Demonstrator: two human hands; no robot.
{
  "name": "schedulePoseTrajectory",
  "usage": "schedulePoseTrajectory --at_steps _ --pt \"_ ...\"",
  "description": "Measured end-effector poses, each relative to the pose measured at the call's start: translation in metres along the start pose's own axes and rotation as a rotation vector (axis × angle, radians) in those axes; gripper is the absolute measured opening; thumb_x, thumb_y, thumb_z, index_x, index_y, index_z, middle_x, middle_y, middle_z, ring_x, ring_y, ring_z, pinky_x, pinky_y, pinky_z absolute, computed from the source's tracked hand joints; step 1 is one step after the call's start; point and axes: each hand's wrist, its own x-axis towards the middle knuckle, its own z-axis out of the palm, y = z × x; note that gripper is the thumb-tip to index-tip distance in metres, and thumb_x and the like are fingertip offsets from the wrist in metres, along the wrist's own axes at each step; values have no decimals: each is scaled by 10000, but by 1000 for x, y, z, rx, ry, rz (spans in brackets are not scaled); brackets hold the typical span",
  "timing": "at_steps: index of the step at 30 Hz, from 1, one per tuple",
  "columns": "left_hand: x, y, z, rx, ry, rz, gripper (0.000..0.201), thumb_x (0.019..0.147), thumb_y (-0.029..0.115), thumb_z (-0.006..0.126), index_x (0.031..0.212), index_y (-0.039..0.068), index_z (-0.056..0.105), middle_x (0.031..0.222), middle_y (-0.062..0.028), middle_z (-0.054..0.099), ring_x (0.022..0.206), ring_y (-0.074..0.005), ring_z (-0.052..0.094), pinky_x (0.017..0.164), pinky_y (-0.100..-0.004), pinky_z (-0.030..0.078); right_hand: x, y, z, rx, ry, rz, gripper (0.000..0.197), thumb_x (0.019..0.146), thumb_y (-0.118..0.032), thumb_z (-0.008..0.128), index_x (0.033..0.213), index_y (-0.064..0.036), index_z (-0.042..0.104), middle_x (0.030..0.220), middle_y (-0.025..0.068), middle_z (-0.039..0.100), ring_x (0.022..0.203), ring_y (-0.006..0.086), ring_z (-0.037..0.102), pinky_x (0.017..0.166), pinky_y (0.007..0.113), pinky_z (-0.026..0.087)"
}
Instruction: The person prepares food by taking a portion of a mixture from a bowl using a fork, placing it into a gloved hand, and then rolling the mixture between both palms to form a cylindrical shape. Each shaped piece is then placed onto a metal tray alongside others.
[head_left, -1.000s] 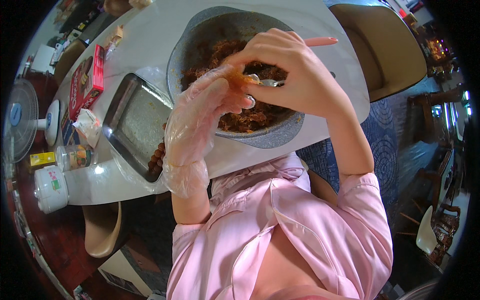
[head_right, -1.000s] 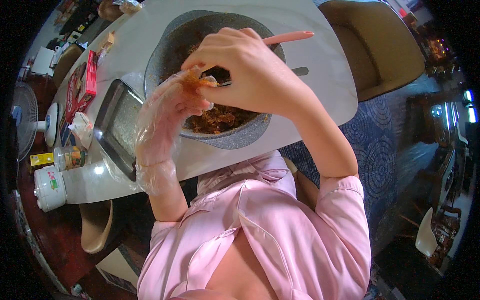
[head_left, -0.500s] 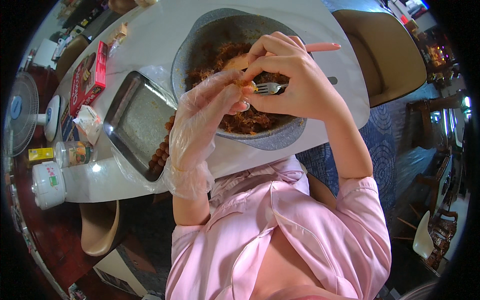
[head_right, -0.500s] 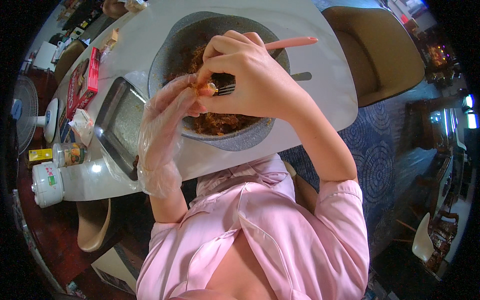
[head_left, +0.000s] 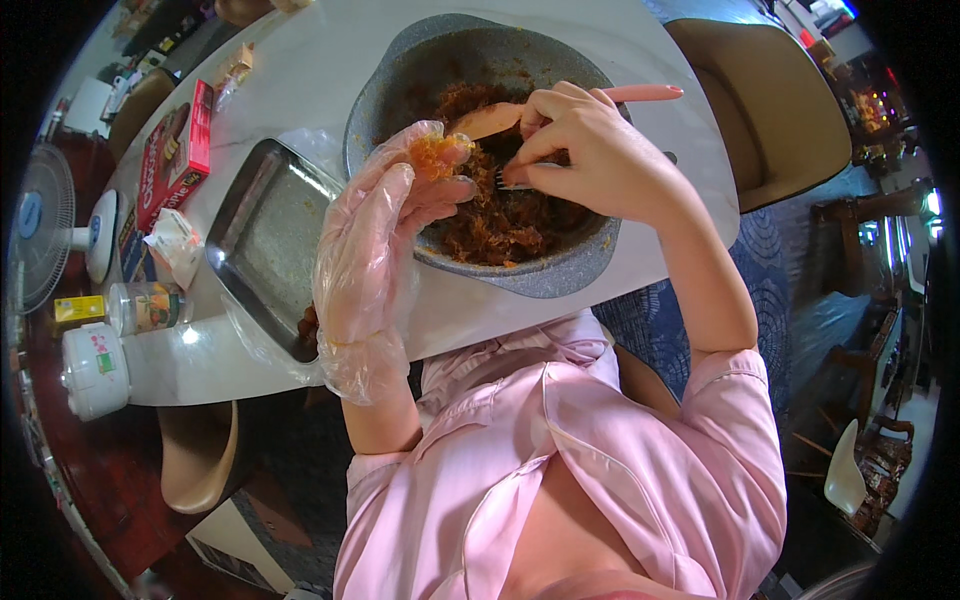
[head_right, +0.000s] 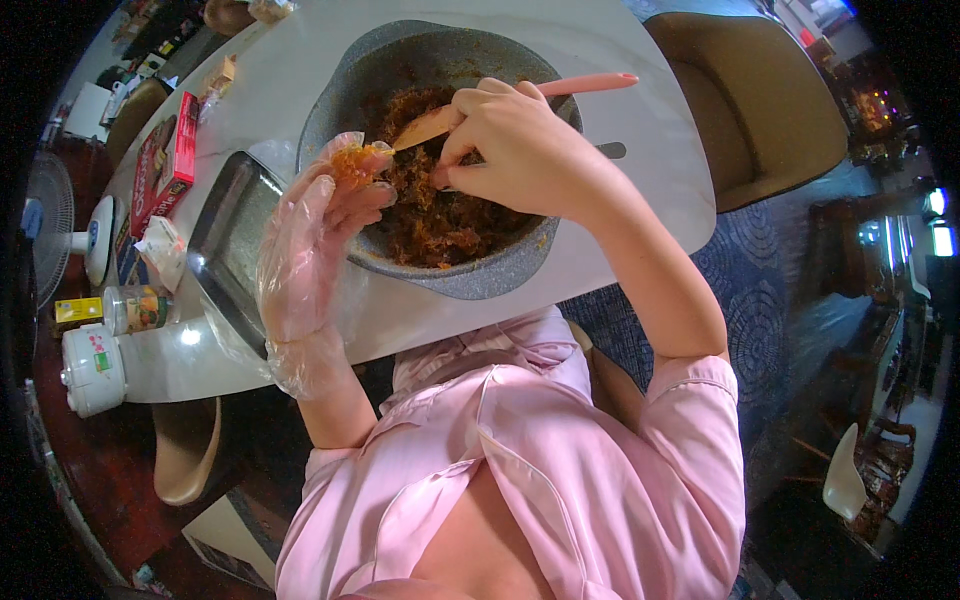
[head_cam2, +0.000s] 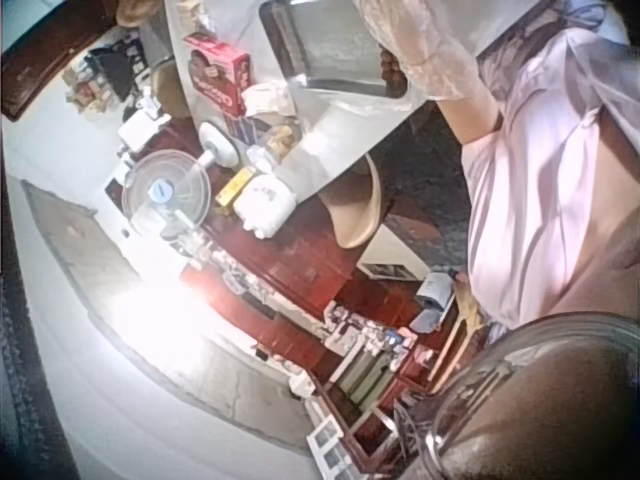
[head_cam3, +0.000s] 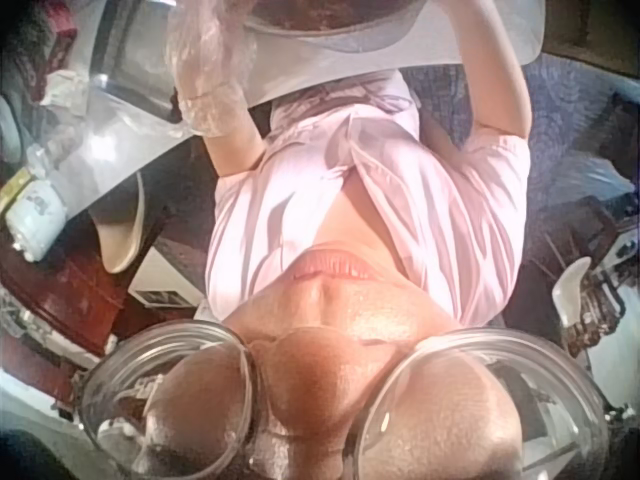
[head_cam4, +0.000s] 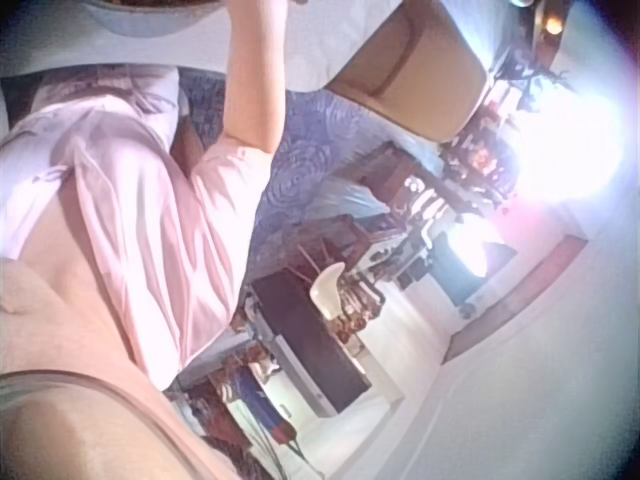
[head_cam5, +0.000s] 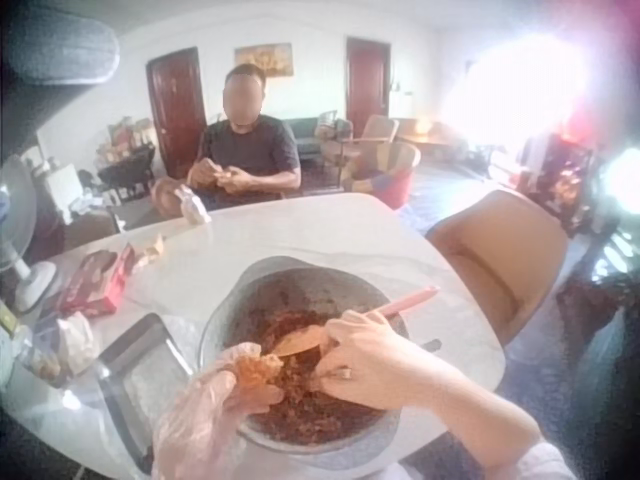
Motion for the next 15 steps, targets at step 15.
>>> schedulePoseTrajectory --at_steps 15 --pt "4 -6 -14 -174 67 51 399 1051 247 454 1316 -37 543 1192 -212 664 991 -274 703 865 -321 574 -2 -9 15 -492 -253 -123 293 740 -299 772 937 -87 726 967 81 591 1099 257 505 957 417 374"
